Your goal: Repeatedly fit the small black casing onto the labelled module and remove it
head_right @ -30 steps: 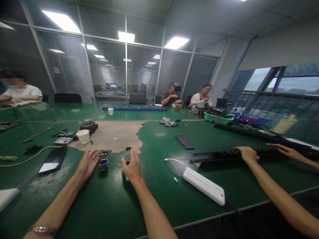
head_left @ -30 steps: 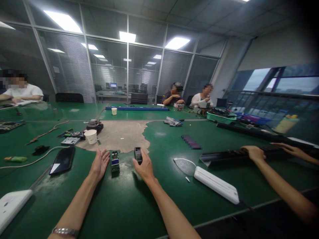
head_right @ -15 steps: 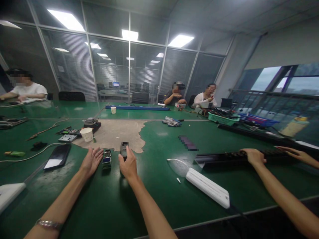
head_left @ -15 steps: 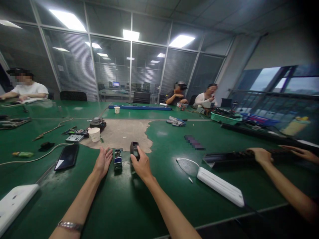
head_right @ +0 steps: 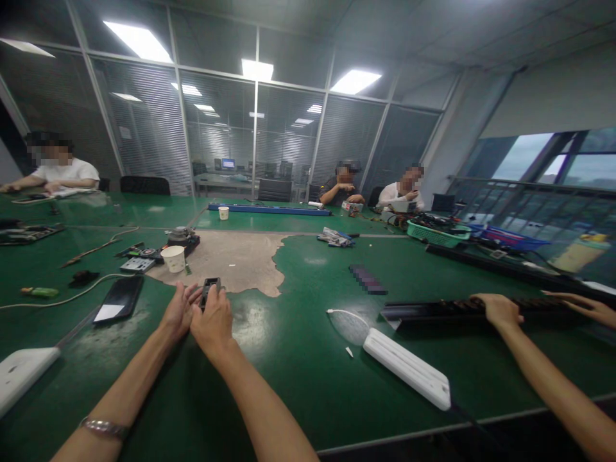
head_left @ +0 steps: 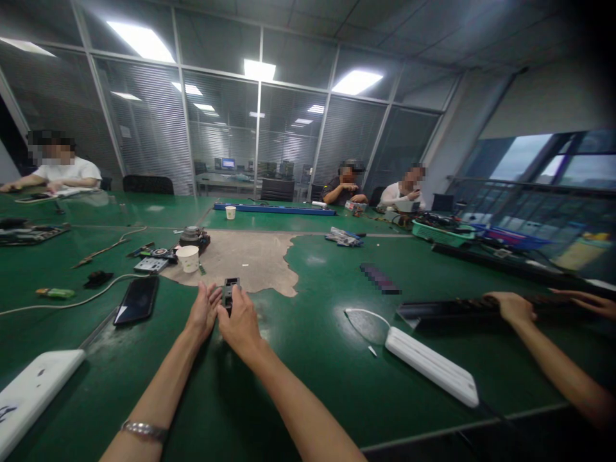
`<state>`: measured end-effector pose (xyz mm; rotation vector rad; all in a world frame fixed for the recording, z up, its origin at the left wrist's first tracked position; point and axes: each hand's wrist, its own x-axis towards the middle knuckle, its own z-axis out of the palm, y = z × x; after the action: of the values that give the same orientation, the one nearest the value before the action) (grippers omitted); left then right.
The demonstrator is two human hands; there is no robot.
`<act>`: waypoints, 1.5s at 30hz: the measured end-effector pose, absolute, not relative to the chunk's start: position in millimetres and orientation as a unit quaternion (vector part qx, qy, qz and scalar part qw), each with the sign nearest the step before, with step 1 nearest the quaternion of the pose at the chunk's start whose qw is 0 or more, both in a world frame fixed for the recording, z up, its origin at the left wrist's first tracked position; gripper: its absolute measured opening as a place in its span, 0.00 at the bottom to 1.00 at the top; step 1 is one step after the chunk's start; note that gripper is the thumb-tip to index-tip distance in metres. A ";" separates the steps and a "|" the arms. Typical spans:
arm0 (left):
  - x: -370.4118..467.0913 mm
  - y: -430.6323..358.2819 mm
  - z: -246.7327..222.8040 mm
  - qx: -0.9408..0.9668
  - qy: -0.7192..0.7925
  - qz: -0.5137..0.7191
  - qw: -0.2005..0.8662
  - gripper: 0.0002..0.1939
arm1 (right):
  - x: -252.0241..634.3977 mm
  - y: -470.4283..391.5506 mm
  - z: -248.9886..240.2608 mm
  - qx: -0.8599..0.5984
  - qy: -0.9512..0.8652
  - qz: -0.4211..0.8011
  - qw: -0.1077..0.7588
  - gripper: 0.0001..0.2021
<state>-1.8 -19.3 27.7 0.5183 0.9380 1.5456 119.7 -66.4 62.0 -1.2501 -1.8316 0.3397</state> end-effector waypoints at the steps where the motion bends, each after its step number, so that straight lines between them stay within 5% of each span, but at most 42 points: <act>1: -1.7 -19.6 28.4 0.223 0.403 0.663 0.590 0.32 | 118.7 -67.0 61.2 -0.504 -0.737 0.130 0.431 0.29; 14: -2.1 -20.0 27.2 0.231 0.406 0.663 0.585 0.34 | 125.9 -65.6 30.5 -0.519 -0.743 0.145 0.397 0.34; 19: -1.8 -20.0 27.4 0.235 0.410 0.660 0.584 0.34 | 121.2 -64.0 32.8 -0.514 -0.746 0.166 0.389 0.28; 33: 0.0 -21.8 30.4 0.226 0.410 0.662 0.586 0.32 | 161.7 -47.0 68.9 -0.472 -0.703 0.133 0.514 0.25; 45: -2.1 -21.0 28.8 0.217 0.413 0.660 0.589 0.32 | 231.4 -40.4 20.5 -0.541 -0.693 0.102 0.466 0.25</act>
<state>-2.1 -21.0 28.8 0.5055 0.9620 1.5364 231.4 -40.4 20.5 -1.3290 -1.7008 0.2508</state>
